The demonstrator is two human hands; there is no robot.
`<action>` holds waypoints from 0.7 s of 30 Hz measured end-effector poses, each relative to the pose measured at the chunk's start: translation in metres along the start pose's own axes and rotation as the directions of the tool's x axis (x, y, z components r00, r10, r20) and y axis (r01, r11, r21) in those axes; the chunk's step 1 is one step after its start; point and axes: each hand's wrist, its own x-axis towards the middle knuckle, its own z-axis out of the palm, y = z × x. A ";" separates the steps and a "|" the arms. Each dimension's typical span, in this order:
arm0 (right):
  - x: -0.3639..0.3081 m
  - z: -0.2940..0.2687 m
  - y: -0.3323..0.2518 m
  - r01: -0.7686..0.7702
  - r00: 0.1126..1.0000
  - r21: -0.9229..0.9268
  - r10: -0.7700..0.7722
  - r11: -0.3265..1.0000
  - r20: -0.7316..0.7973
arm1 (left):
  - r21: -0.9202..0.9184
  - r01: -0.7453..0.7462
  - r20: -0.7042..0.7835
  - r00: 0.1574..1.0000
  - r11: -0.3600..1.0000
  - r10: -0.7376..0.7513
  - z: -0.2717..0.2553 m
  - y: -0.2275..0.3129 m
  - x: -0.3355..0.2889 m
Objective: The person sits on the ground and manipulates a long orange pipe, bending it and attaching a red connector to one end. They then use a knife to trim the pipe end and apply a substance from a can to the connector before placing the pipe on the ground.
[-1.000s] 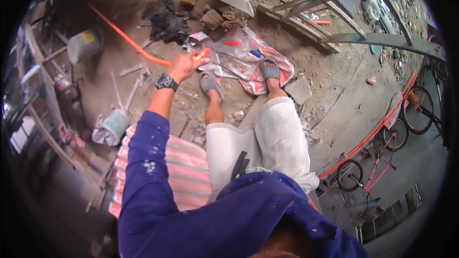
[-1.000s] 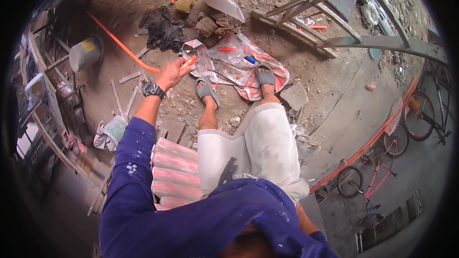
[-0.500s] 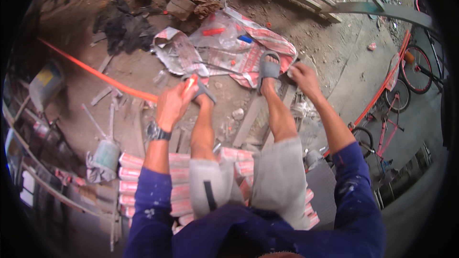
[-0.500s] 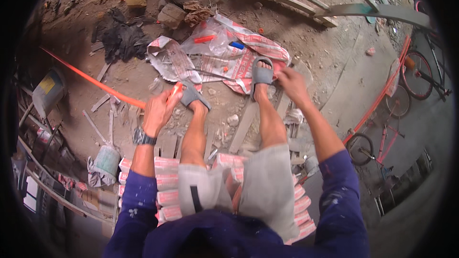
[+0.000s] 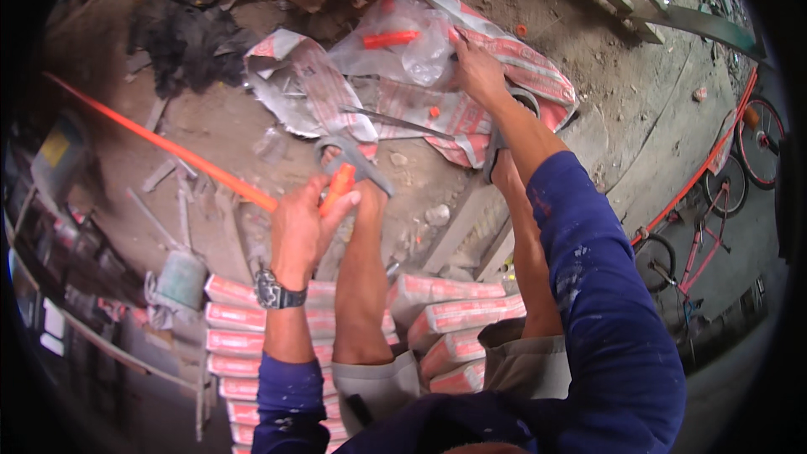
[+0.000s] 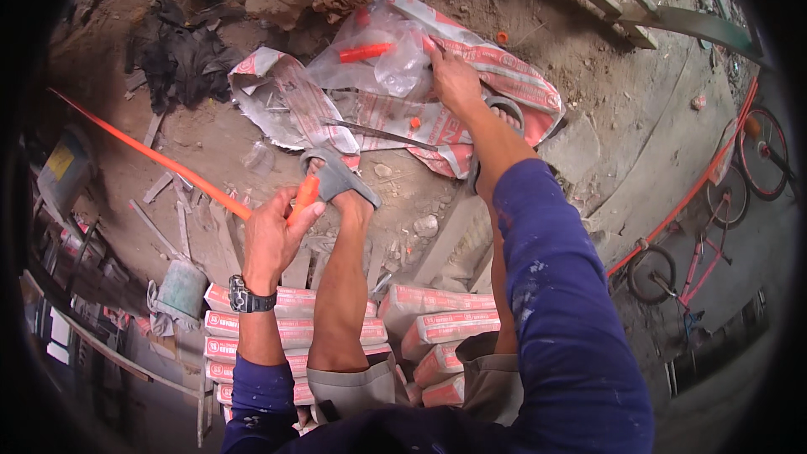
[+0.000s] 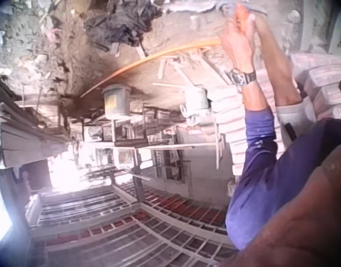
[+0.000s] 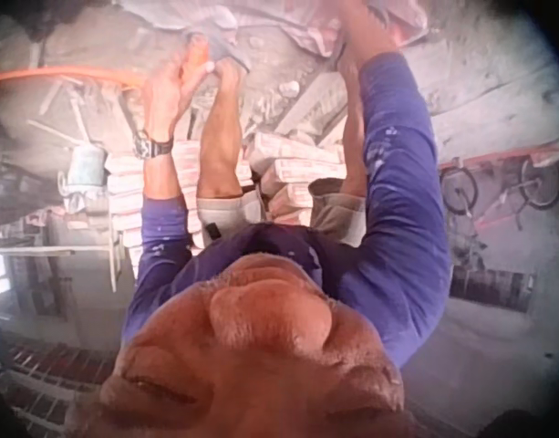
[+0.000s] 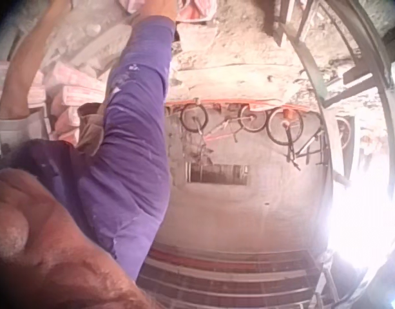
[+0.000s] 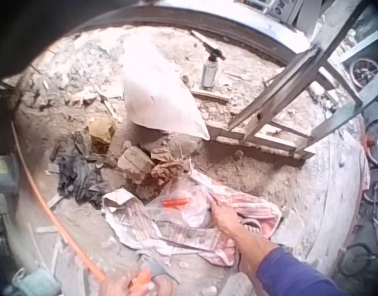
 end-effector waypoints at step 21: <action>-0.738 -0.407 -0.167 -0.662 0.330 0.716 0.772 -0.221 0.543 | -0.008 -0.173 -0.001 0.985 0.985 0.173 -0.192 0.080 -0.139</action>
